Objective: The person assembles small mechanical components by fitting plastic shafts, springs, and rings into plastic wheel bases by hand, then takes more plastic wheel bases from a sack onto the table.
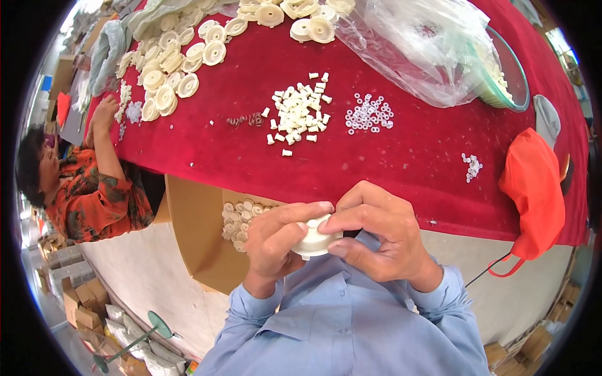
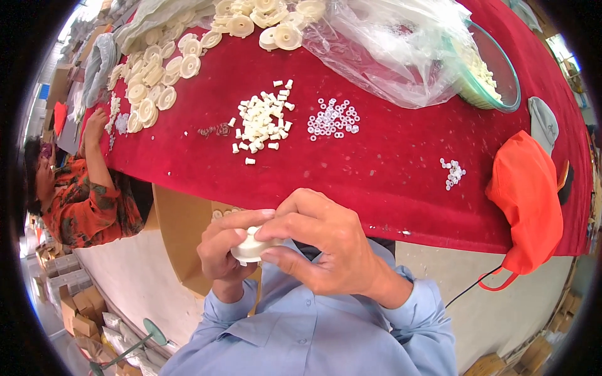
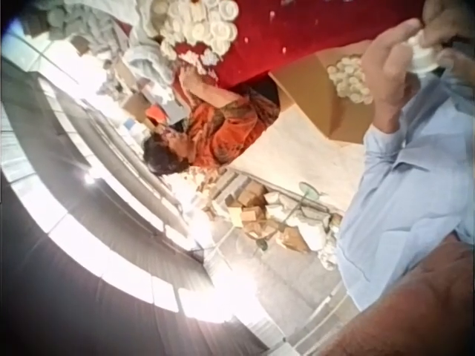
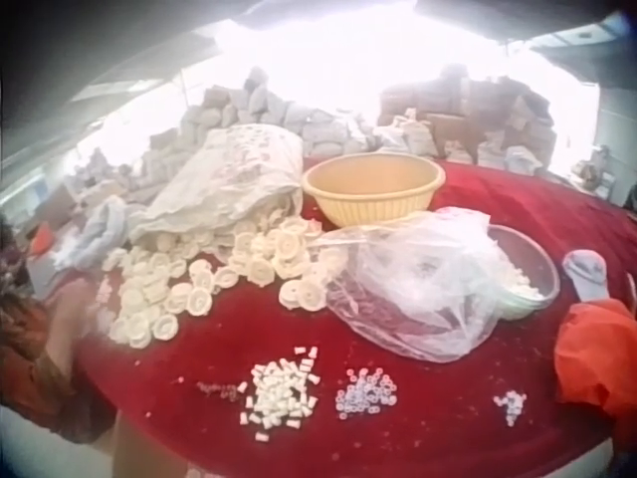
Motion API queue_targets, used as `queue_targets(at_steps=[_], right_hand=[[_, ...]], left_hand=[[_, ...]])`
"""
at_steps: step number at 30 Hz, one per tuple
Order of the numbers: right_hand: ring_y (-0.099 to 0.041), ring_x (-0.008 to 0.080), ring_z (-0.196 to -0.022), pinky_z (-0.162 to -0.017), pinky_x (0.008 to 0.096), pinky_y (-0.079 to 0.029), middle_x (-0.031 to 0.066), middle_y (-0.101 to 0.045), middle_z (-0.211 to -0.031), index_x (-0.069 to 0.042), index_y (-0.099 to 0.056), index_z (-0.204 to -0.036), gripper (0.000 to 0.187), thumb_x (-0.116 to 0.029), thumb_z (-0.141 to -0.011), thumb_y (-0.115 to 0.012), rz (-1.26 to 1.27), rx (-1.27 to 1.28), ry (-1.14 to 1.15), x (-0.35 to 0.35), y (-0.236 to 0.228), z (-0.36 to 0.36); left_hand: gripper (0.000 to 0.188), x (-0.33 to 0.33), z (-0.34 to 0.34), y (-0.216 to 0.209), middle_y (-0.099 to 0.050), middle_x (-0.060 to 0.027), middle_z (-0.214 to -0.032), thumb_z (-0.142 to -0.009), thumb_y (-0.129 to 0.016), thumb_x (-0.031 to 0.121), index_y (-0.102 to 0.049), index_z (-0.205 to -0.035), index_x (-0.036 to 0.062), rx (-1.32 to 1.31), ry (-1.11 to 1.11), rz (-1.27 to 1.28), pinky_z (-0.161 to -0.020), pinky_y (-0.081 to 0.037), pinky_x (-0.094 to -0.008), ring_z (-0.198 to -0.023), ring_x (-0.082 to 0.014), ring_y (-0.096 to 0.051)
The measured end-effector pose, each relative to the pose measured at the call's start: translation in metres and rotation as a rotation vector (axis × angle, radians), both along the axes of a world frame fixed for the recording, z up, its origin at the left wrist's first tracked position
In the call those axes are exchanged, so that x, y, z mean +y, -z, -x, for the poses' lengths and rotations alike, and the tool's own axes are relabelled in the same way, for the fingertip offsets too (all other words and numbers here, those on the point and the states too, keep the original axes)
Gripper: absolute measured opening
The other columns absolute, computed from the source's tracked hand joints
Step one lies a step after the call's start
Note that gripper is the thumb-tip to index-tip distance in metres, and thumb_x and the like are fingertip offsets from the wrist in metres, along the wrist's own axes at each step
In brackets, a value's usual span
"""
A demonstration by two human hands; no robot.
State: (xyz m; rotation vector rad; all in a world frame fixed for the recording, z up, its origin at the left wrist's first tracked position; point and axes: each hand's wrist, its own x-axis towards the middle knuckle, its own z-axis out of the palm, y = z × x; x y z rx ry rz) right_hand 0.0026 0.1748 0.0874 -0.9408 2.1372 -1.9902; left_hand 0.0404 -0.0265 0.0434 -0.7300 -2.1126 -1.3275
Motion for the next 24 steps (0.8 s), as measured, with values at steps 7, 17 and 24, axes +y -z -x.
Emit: queue_targets(at_steps=[7, 17, 24], right_hand=[[-0.059, 0.0174, -0.074, -0.065, 0.0295, -0.049, 0.0093, -0.064, -0.089, -0.003, -0.071, -0.103, 0.023, -0.006, -0.083, -0.082, 0.043, -0.115, 0.018, -0.006, 0.011, -0.007], [-0.066, 0.028, -0.071, -0.062, 0.0388, -0.051, 0.0103, -0.062, -0.085, -0.002, -0.067, -0.098, 0.015, -0.007, -0.088, -0.077, -0.26, -0.067, 0.056, -0.045, 0.032, 0.011], [-0.067, 0.0301, -0.077, -0.068, 0.0412, -0.054, 0.0106, -0.066, -0.097, -0.004, -0.07, -0.109, 0.023, -0.008, -0.087, -0.077, -0.546, 0.255, 0.287, -0.083, 0.055, 0.045]], left_hand=[[0.041, -0.001, -0.007, 0.001, -0.076, -0.0214, -0.109, -0.085, -0.074, -0.004, -0.055, -0.119, 0.0076, -0.108, -0.028, -0.023, -0.065, -0.063, -0.0363, -0.085, -0.0329, -0.078], [0.024, -0.073, -0.057, 0.026, -0.074, -0.0145, -0.093, -0.088, -0.069, -0.003, -0.067, -0.111, 0.0044, -0.587, -0.239, 0.069, -0.065, -0.058, -0.0352, -0.073, -0.0281, -0.073], [0.025, -0.139, -0.038, 0.018, -0.074, -0.0129, -0.09, -0.089, -0.078, 0.005, -0.07, -0.112, 0.0035, -0.712, -0.708, 0.432, -0.061, -0.054, -0.0343, -0.069, -0.0219, -0.07]])
